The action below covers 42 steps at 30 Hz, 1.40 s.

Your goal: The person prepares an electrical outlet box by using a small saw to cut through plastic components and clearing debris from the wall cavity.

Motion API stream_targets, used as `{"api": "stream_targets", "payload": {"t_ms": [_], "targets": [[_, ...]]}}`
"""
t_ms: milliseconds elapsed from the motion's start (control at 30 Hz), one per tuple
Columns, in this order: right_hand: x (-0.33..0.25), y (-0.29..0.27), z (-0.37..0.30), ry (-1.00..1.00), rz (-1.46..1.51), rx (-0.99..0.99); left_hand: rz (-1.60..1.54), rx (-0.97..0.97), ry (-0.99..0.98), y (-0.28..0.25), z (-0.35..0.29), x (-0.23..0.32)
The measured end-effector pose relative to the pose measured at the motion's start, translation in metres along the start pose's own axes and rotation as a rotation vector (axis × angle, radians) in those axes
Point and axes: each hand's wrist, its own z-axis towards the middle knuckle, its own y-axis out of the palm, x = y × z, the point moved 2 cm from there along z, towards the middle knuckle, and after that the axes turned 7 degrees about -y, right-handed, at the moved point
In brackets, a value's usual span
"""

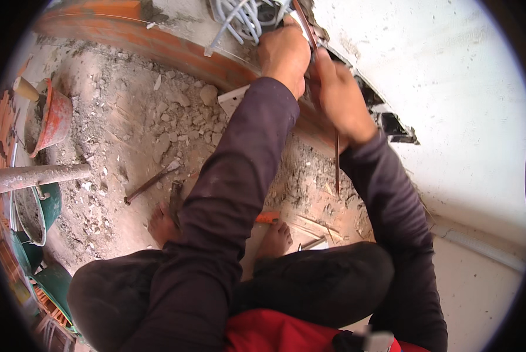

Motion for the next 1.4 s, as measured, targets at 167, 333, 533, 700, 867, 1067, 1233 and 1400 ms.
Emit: {"api": "stream_targets", "payload": {"t_ms": [167,333,533,700,867,1067,1233,1400], "targets": [[-0.01,-0.004,0.005,0.114,0.033,-0.023,0.031,0.02,0.085,0.004,0.005,-0.003],[-0.001,-0.009,-0.018,0.136,0.023,0.015,0.179,0.119,0.086,0.007,-0.003,0.001],[-0.006,-0.004,-0.003,0.043,0.0,0.022,-0.091,-0.025,-0.012,0.008,-0.01,0.004],[-0.003,-0.009,-0.013,0.143,-0.021,0.031,-0.011,0.039,0.094,0.009,0.003,-0.005],[-0.008,-0.002,-0.008,0.073,-0.09,0.063,-0.095,0.02,0.0,0.01,-0.017,0.006],[-0.009,-0.003,0.002,-0.072,-0.123,0.117,-0.076,-0.015,0.006,0.011,-0.006,-0.004],[-0.004,0.0,-0.016,0.069,-0.109,0.034,-0.046,0.027,-0.032,0.005,-0.003,0.001],[-0.017,0.001,0.01,0.062,-0.075,0.096,-0.125,-0.007,-0.023,0.011,-0.004,-0.002]]}}
